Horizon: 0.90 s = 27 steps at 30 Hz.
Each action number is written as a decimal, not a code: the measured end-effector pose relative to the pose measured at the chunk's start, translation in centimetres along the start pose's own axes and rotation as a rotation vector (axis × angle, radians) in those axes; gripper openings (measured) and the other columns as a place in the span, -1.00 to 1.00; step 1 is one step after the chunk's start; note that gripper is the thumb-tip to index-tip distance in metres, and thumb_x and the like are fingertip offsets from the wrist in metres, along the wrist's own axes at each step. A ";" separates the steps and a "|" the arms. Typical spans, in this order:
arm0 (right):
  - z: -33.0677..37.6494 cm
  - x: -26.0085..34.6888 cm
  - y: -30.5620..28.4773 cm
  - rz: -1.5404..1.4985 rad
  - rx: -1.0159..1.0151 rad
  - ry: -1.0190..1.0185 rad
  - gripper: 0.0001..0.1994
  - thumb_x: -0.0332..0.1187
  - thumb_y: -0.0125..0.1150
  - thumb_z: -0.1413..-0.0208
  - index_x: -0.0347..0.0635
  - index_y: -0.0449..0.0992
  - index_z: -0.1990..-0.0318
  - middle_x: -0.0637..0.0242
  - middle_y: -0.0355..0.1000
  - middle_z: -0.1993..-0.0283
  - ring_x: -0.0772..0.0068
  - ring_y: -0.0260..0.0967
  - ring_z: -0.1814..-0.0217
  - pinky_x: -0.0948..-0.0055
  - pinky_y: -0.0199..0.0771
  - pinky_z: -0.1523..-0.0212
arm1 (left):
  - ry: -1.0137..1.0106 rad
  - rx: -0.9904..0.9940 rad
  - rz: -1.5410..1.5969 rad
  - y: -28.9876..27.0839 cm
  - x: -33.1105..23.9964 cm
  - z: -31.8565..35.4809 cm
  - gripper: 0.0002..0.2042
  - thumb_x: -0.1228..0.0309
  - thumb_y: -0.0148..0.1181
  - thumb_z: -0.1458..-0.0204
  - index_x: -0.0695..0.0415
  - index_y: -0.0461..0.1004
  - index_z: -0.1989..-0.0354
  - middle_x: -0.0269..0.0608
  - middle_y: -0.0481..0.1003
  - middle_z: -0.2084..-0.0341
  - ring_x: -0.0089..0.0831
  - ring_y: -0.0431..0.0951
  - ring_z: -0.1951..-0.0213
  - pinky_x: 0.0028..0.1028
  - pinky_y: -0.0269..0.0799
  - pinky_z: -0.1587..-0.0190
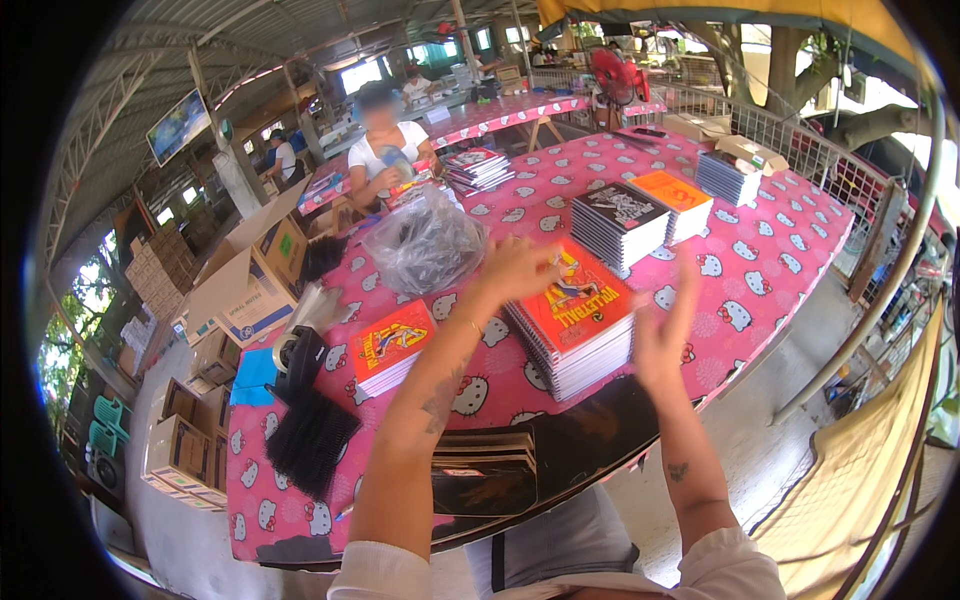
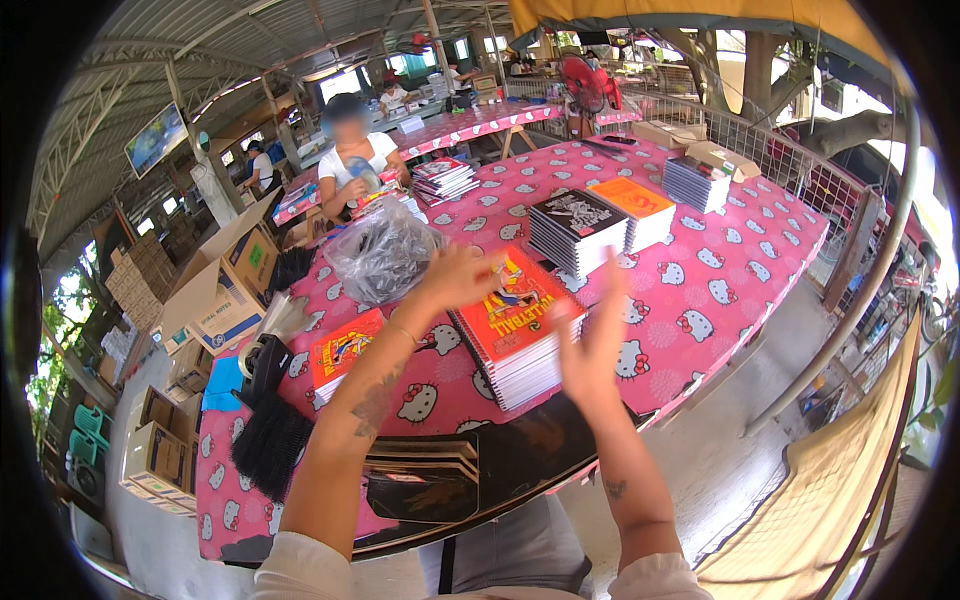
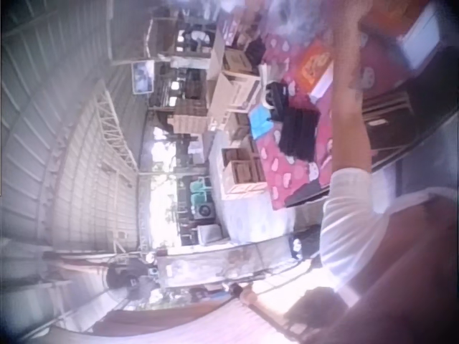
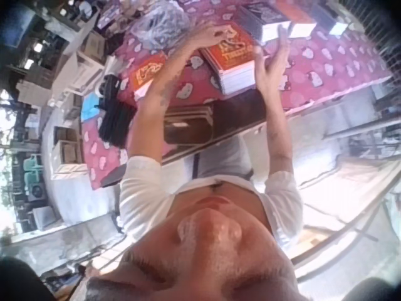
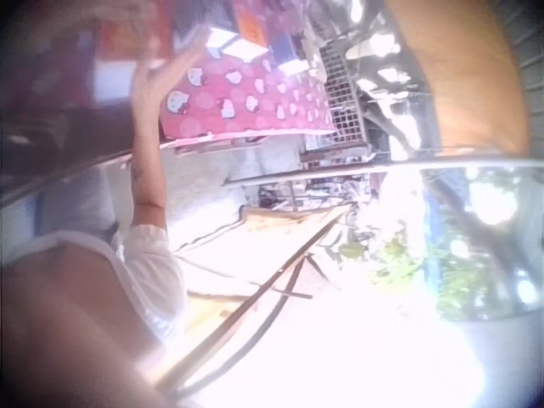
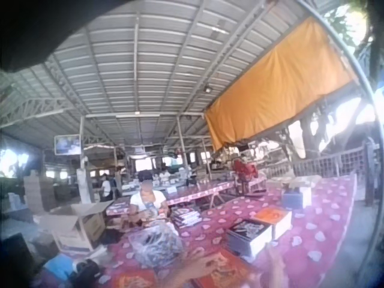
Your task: The person assembles notebooks by sliding spiral bindings through the holes of paper stacks and then stacking the completed notebooks on the table.
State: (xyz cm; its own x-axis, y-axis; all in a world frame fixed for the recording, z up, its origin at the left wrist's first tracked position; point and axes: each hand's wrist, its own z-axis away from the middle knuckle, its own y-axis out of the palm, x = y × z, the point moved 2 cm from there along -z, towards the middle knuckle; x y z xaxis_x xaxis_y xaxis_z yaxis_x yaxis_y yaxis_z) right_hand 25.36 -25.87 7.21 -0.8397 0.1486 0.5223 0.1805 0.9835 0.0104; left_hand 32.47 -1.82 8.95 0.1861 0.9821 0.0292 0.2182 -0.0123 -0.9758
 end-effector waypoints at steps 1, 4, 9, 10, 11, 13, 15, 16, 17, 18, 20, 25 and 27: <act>1.1 0.7 1.1 0.109 0.231 -0.068 -0.31 -0.24 0.24 -0.26 -0.27 0.15 -0.46 -0.03 0.17 -0.48 -0.07 0.04 -0.58 0.01 -0.01 -0.51 | -0.010 -0.014 0.002 1.0 0.6 0.8 -0.47 0.00 0.15 -0.24 -0.18 0.41 -0.37 0.09 0.48 -0.11 -0.04 0.39 -0.26 0.10 0.11 -0.36; 3.7 2.3 5.4 0.331 0.501 -0.271 -0.41 -0.14 0.21 -0.23 -0.26 0.36 -0.34 0.02 0.31 -0.40 -0.06 0.17 -0.50 -0.09 0.06 -0.47 | -0.035 -0.793 0.056 0.1 3.4 2.6 -0.53 0.06 0.12 -0.28 -0.06 0.43 -0.31 0.10 0.45 -0.21 0.01 0.35 -0.32 0.19 0.02 -0.40; 5.3 0.0 7.5 0.448 0.645 -0.281 -0.56 -0.21 0.19 -0.18 -0.25 0.55 -0.15 0.13 0.49 -0.24 0.08 0.37 -0.36 -0.08 0.17 -0.40 | 0.039 -0.585 0.119 -0.7 9.8 13.3 -0.70 0.29 0.29 -0.16 0.14 0.57 -0.02 0.04 0.57 0.06 0.04 0.56 0.00 -0.11 0.43 -0.11; 5.0 0.0 7.2 0.432 0.608 -0.288 -0.58 -0.24 0.18 -0.17 -0.25 0.57 -0.13 0.14 0.52 -0.21 0.09 0.40 -0.33 -0.07 0.19 -0.39 | -0.087 -0.446 0.132 0.9 12.1 16.6 -0.72 0.30 0.30 -0.14 0.16 0.59 0.03 0.04 0.57 0.06 0.04 0.57 0.01 -0.09 0.46 -0.07; 4.8 0.0 7.1 0.419 0.560 -0.296 -0.61 -0.27 0.18 -0.15 -0.25 0.59 -0.10 0.16 0.55 -0.17 0.09 0.43 -0.29 -0.06 0.20 -0.38 | -0.205 -0.313 0.143 2.6 14.3 19.7 -0.74 0.31 0.32 -0.12 0.17 0.60 0.07 0.03 0.56 0.07 0.03 0.57 0.03 -0.07 0.49 -0.03; 4.8 0.0 7.3 0.422 0.582 -0.297 -0.59 -0.25 0.20 -0.15 -0.24 0.58 -0.12 0.13 0.51 -0.22 0.08 0.41 -0.31 -0.07 0.19 -0.38 | -0.170 -0.396 -0.036 5.3 15.9 24.9 -0.79 0.39 0.31 -0.12 0.17 0.60 0.10 -0.01 0.60 0.19 0.01 0.61 0.17 -0.13 0.55 0.10; 4.7 2.4 8.0 0.493 0.506 -0.407 -0.56 -0.20 0.22 -0.16 -0.23 0.56 -0.14 0.12 0.49 -0.24 0.07 0.41 -0.30 -0.09 0.18 -0.38 | -0.213 -0.453 -0.071 8.8 18.1 29.3 -0.81 0.42 0.29 -0.13 0.16 0.60 0.11 -0.02 0.60 0.27 0.00 0.62 0.26 -0.14 0.56 0.19; 4.8 4.7 8.0 0.442 0.486 -0.407 -0.57 -0.23 0.28 -0.14 -0.22 0.56 -0.14 0.10 0.48 -0.24 0.03 0.39 -0.32 -0.04 0.20 -0.39 | -0.223 -0.518 -0.087 9.3 18.9 30.8 -0.84 0.44 0.27 -0.14 0.15 0.60 0.13 -0.02 0.60 0.35 -0.01 0.62 0.34 -0.15 0.57 0.28; 5.1 6.2 8.0 0.439 0.487 -0.411 -0.57 -0.23 0.28 -0.14 -0.22 0.56 -0.14 0.10 0.48 -0.24 0.03 0.39 -0.32 -0.04 0.20 -0.39 | -0.227 -0.520 -0.088 8.8 19.1 31.0 -0.84 0.44 0.27 -0.14 0.15 0.60 0.13 -0.02 0.60 0.35 -0.01 0.62 0.34 -0.15 0.57 0.28; 6.0 7.2 7.5 0.206 0.562 -0.313 -0.56 -0.28 0.32 -0.12 -0.23 0.54 -0.15 0.09 0.45 -0.26 -0.01 0.33 -0.37 -0.01 0.20 -0.40 | -0.216 -0.485 -0.095 8.6 18.3 30.8 -0.85 0.46 0.24 -0.15 0.15 0.60 0.13 -0.03 0.59 0.39 -0.01 0.62 0.37 -0.12 0.55 0.34; 8.0 7.9 6.8 -0.175 0.745 -0.099 -0.46 -0.40 0.42 -0.05 -0.27 0.46 -0.22 0.03 0.41 -0.27 -0.06 0.25 -0.42 0.09 0.26 -0.39 | -0.320 -0.535 -0.015 5.8 15.7 29.3 -0.84 0.50 0.18 -0.16 0.15 0.60 0.12 -0.04 0.58 0.41 -0.03 0.61 0.34 -0.07 0.46 0.32; 10.4 7.5 6.6 -0.114 0.365 0.048 -0.40 -0.45 0.43 -0.10 -0.37 0.35 -0.29 0.06 0.52 -0.11 0.10 0.51 -0.14 0.26 0.47 -0.18 | -0.032 -0.583 0.139 -9.7 3.3 27.0 -0.80 0.52 0.19 -0.15 0.15 0.58 0.06 -0.14 0.53 0.34 -0.16 0.53 0.20 -0.25 0.22 0.04; 14.1 4.5 4.9 -0.696 0.675 0.649 -0.53 -0.51 0.38 -0.15 -0.39 0.43 -0.21 0.16 0.56 -0.01 0.32 0.56 0.01 0.45 0.53 -0.03 | 0.129 -0.502 0.243 -11.0 -0.2 27.3 -0.79 0.55 0.19 -0.12 0.17 0.57 0.06 -0.20 0.50 0.35 -0.21 0.51 0.23 -0.27 0.20 0.03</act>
State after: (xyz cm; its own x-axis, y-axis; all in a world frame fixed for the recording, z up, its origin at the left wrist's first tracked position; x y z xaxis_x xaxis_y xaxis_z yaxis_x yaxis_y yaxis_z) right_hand 15.29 -18.89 -2.44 -0.1951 -0.3329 0.9225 -0.6887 0.7162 0.1128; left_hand 3.89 3.22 13.79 0.3967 0.9093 -0.1261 0.5766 -0.3537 -0.7365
